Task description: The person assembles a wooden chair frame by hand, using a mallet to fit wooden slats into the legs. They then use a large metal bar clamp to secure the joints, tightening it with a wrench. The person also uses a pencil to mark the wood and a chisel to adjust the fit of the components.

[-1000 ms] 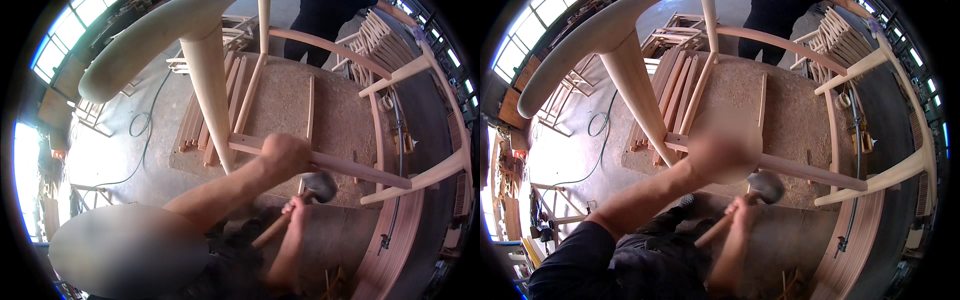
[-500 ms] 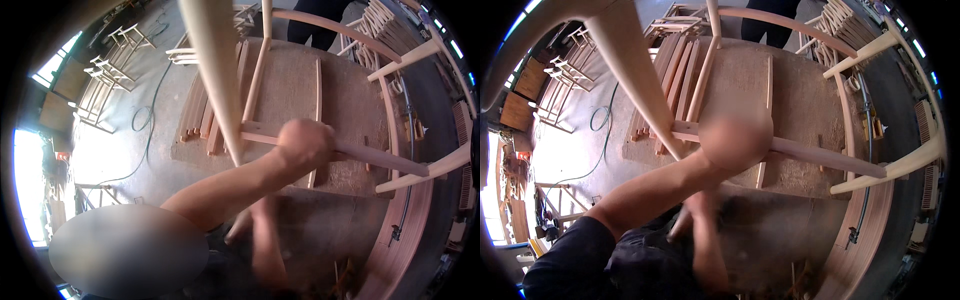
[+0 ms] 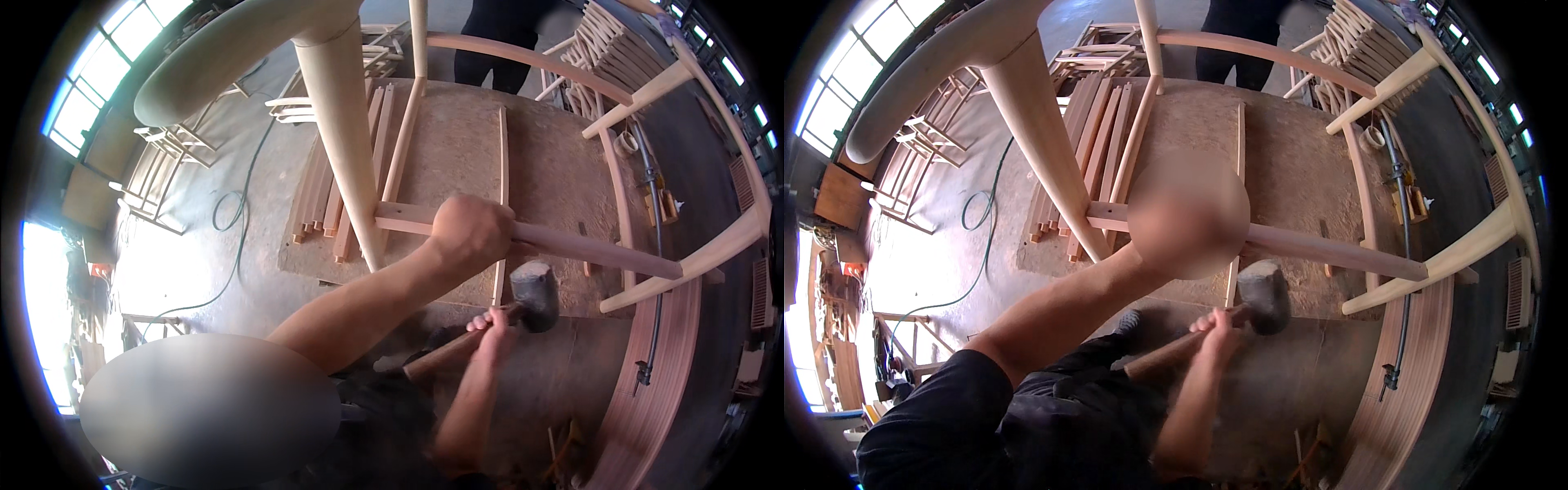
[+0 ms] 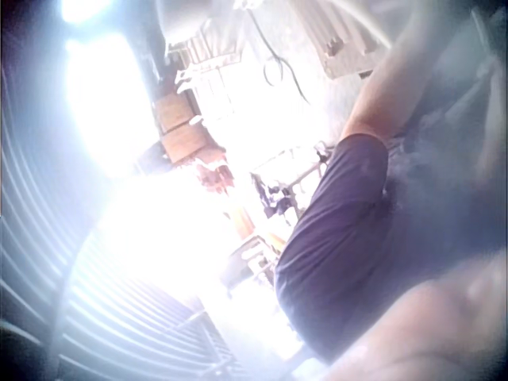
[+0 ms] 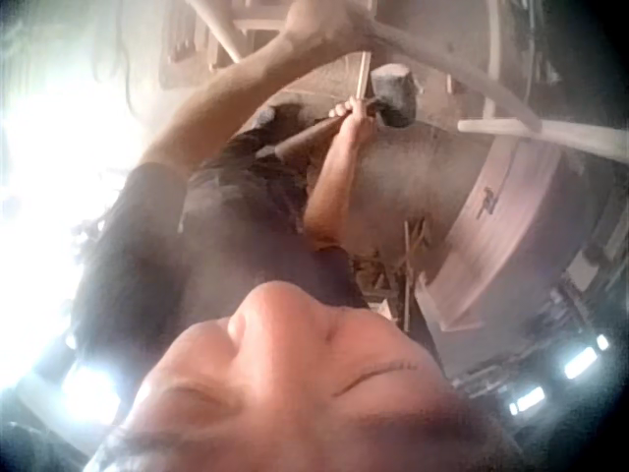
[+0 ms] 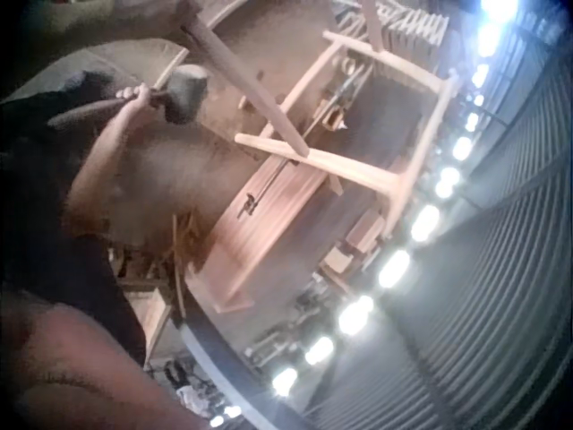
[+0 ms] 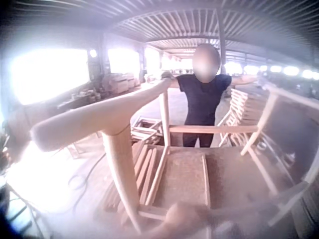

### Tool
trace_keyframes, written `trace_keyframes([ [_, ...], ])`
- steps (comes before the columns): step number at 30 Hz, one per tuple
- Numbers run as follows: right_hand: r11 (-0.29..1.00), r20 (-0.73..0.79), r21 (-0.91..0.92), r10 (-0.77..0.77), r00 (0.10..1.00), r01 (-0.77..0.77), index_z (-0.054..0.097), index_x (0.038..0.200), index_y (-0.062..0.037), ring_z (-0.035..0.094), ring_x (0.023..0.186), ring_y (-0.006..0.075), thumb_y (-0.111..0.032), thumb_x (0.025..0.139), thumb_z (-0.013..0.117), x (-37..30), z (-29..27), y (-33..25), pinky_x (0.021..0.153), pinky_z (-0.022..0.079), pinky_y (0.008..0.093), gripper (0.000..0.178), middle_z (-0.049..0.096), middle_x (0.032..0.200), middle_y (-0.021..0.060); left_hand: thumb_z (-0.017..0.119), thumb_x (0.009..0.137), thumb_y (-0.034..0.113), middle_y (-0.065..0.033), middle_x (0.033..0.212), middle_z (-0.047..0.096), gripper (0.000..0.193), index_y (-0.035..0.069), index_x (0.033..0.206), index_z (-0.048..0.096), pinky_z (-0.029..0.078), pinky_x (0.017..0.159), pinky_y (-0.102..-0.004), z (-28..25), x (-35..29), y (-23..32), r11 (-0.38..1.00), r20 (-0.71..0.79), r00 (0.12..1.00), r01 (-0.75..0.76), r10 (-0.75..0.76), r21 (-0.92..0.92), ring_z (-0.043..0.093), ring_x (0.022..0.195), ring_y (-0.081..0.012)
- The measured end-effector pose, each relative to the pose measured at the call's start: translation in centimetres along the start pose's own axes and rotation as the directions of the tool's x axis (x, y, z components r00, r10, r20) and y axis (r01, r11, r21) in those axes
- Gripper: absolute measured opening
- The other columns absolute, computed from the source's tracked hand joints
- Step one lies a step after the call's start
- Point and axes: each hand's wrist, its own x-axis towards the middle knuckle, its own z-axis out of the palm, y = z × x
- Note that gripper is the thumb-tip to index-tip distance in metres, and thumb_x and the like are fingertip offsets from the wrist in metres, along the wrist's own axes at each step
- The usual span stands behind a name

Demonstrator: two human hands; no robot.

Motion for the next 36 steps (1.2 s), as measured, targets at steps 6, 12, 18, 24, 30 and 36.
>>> trace_keyframes([
  [6,0.845,0.529,-0.535,0.333,0.780,0.002,0.057,0.087,0.0015,0.055,0.044,0.0173,-0.006,0.084,0.067,-5.7,4.4,7.4,0.044,0.045,0.0313,0.013,0.055,0.058,0.0075,0.061,0.096,0.044,-0.0103,0.078,0.073,0.035,0.012,0.089,0.074,0.058,0.065,-0.0381,-4.0,2.5,1.7,0.965,0.575,0.779,0.158,-0.251,0.207,0.074,0.077,-0.0275],
  [12,0.882,0.220,-0.438,0.295,0.930,-0.176,0.050,0.099,-0.0113,0.046,0.049,0.0121,-0.006,0.087,0.066,-5.9,-2.3,2.3,0.045,0.041,0.0314,0.021,0.044,0.065,-0.0019,0.061,0.092,0.056,-0.0108,0.079,0.074,0.047,0.011,0.089,0.074,0.058,0.066,-0.0381,-4.1,2.8,1.9,0.973,0.580,0.781,0.180,-0.231,0.146,0.075,0.078,-0.0279],
  [18,0.949,0.281,-0.174,-0.208,0.937,0.263,0.050,0.094,-0.0174,0.042,0.050,0.0121,-0.014,0.092,0.060,-10.9,-6.6,-10.9,0.047,0.042,0.0307,0.011,0.041,0.066,-0.0038,0.060,0.088,0.063,-0.0097,0.084,0.075,0.052,0.012,0.089,0.073,0.057,0.070,-0.0382,-3.8,2.1,2.1,0.965,0.478,0.840,0.244,-0.258,0.092,0.075,0.081,-0.0272],
  [24,0.975,0.432,0.070,-0.221,0.874,0.212,0.042,0.077,-0.0181,0.033,0.052,0.0085,-0.023,0.095,0.062,-12.2,6.2,-16.4,0.050,0.033,0.0278,0.028,0.033,0.065,-0.0075,0.066,0.092,0.049,-0.0051,0.083,0.074,0.038,0.012,0.084,0.074,0.055,0.071,-0.0350,-3.1,1.1,1.5,0.969,0.379,0.891,0.223,-0.248,0.109,0.073,0.077,-0.0218],
  [30,0.789,0.737,-0.526,0.236,0.633,0.318,0.053,0.097,-0.0100,0.052,0.051,0.0117,-0.012,0.091,0.064,-17.1,18.6,-8.8,0.048,0.045,0.0304,0.013,0.051,0.069,-0.0002,0.050,0.093,0.004,-0.0010,0.072,0.054,0.018,0.016,0.087,0.061,0.055,0.075,-0.0410,-6.3,2.0,9.8,-0.045,-0.274,0.684,0.332,-0.676,0.942,0.059,0.062,-0.0167],
  [36,0.924,0.685,-0.337,0.109,0.720,0.181,0.055,0.096,-0.0134,0.049,0.052,0.0097,-0.023,0.097,0.062,-15.0,14.9,-15.5,0.047,0.045,0.0270,0.012,0.049,0.070,-0.0039,0.065,0.088,0.028,-0.0055,0.095,0.076,0.017,0.015,0.093,0.076,0.053,0.082,-0.0348,-3.0,1.0,1.8,0.972,0.432,0.871,0.215,-0.233,0.091,0.074,0.093,-0.0238],
])
